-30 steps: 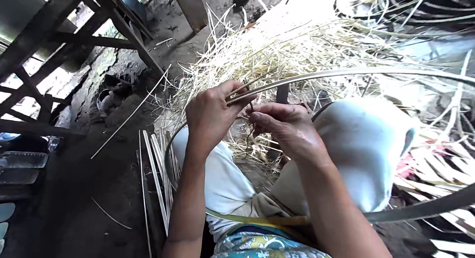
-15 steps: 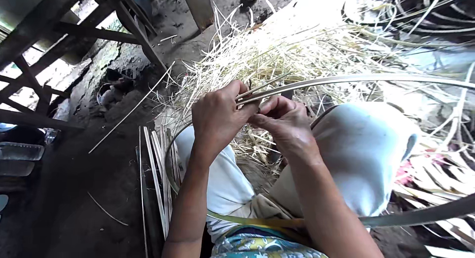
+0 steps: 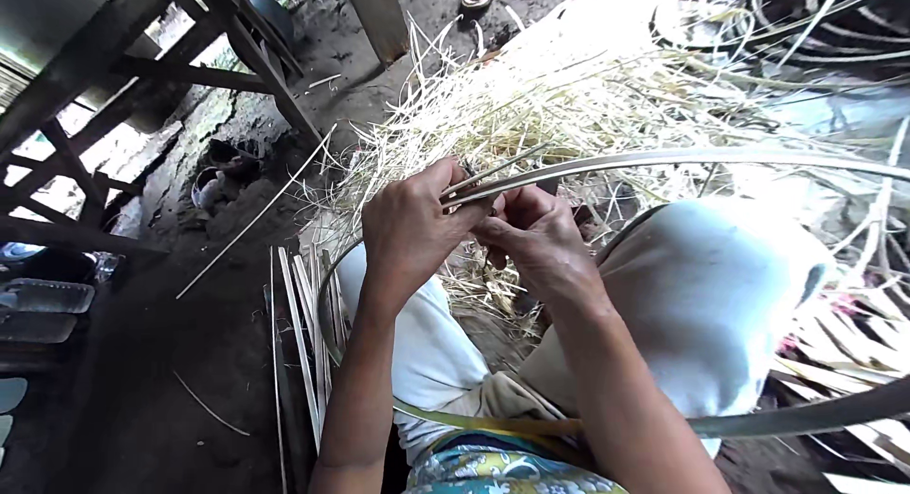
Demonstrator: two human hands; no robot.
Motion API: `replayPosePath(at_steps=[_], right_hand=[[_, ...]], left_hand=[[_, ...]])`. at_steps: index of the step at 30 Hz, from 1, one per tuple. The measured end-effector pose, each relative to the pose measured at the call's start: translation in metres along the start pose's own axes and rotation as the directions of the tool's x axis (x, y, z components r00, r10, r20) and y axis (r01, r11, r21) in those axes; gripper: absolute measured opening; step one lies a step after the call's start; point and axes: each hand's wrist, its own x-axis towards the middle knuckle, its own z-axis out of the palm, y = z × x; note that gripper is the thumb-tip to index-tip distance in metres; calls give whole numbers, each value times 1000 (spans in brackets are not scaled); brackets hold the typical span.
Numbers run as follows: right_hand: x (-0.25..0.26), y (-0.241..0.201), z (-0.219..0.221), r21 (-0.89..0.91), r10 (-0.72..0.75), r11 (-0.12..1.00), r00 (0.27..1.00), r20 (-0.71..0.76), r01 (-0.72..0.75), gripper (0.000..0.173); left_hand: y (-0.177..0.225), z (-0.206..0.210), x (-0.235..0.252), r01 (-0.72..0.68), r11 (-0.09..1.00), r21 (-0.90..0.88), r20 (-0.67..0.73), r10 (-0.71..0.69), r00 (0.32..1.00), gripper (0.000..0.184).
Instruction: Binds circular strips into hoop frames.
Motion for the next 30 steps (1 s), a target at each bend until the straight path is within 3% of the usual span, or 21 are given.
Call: replayPosePath(at_steps=[6, 10, 13, 19, 24, 28, 30], right_hand=[[-7, -4, 3, 42, 108, 993, 993, 37, -110, 24], [-6, -2, 3, 59, 118, 991, 993, 16, -119, 26], [-7, -2, 4, -12, 23, 1000, 999, 27, -23, 25], [-1, 2, 6, -131, -164, 979, 986, -29, 159, 33], [0, 1, 9, -166, -175, 972, 984, -21, 169, 32], [-3, -3, 1, -204, -97, 973, 992, 82, 112, 15], [-2, -1, -3, -170, -77, 981, 991, 109, 95, 15]], left_hand=[[10, -10, -11, -18, 999, -34, 15, 19, 1000, 20], [1, -8, -7, 28, 998, -59, 47, -26, 999, 40], [-2, -11, -3, 75, 994, -79, 131, -65, 989, 46], [-5, -9, -2, -5, 998, -62, 153, 14, 988, 28], [-10, -11, -1, -30, 995, -90, 136, 42, 990, 21], [-18, -14, 1, -11, 991, -135, 99, 24, 995, 20], [-19, -13, 2, -17, 988, -151, 99, 32, 995, 21]])
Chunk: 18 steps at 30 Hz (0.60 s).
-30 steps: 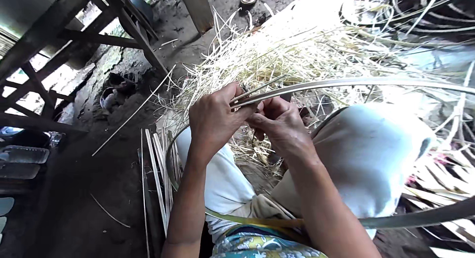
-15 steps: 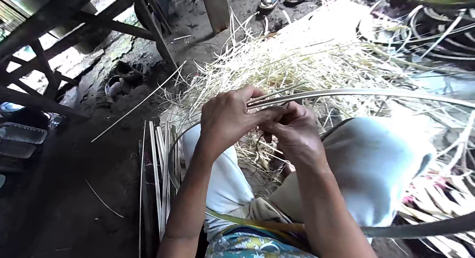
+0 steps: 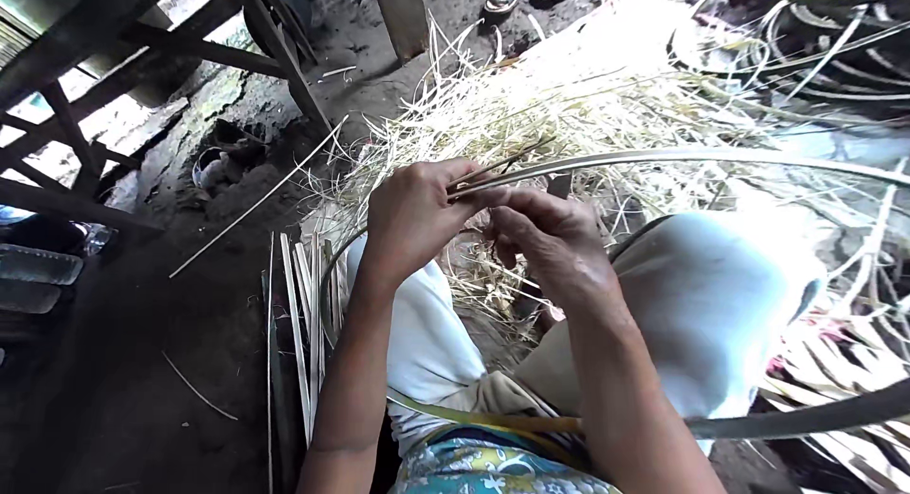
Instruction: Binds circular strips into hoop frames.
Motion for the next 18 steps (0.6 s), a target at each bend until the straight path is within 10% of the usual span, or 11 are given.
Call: replayPosePath(at_steps=[18], right_hand=[[2, -6, -4, 402, 259, 899, 951, -170, -173, 25]], left_hand=[[1, 12, 9, 1, 1000, -8, 41, -1, 999, 24]])
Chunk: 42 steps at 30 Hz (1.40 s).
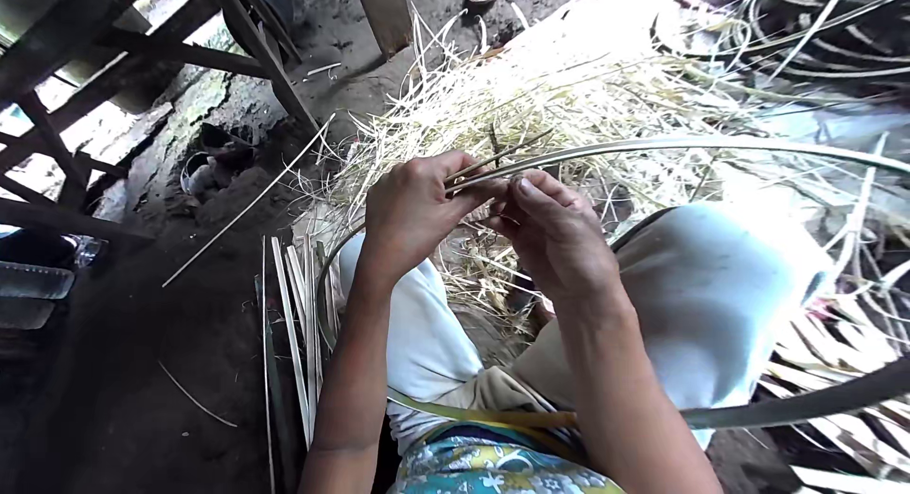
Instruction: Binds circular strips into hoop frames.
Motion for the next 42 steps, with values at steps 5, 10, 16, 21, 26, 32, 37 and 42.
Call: replayPosePath(at_steps=[5, 10, 16, 21, 26, 32, 37, 42], right_hand=[[-1, 10, 4, -90, -100, 991, 995, 16, 101, 18], [-1, 19, 6, -215, -258, 943, 966, 20, 256, 12], [-34, 21, 4, -446, -254, 858, 965, 60, 253, 12], [-48, 30, -12, -478, -161, 863, 986, 52, 166, 9], [-56, 42, -18, -364, -6, 930, 991, -131, -42, 11], [-43, 15, -9, -162, -1, 986, 977, -212, -34, 11], [-37, 7, -3, -67, 17, 997, 979, -205, -31, 16], [-33, 4, 3, -50, 16, 998, 990, -143, -23, 16]], left_hand=[[10, 6, 0, 52, 996, 77, -71, -46, 996, 22], [14, 10, 0, 78, 991, 111, -120, -65, 991, 20], [10, 14, -1, 108, 975, 193, -238, -60, 969, 18], [6, 9, -3, 161, 960, 230, -299, -88, 950, 22], [-7, -1, -9, 144, 965, 220, -306, -72, 949, 25], [10, -4, -24, 86, 975, 206, -259, -31, 965, 25], [22, -1, -24, 28, 987, 156, -183, 1, 983, 25], [23, 1, -15, 18, 995, 97, -29, -16, 999, 25]])
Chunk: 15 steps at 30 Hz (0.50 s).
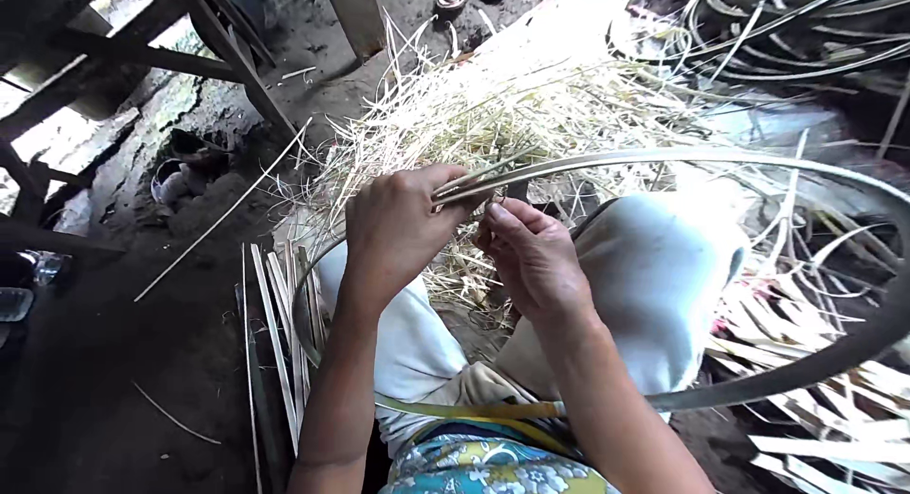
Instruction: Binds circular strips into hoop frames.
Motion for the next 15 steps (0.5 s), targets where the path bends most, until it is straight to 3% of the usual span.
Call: replayPosePath(at_steps=[7, 15], right_hand=[[4, 0, 3, -24, -15, 1000, 998, 59, 16, 19], [14, -2, 7, 169, 91, 982, 996, 5, -90, 26]], left_hand=[[-4, 3, 10, -34, 999, -15, 54, 35, 998, 20], [-12, 3, 12, 22, 997, -68, 62, -18, 998, 25]])
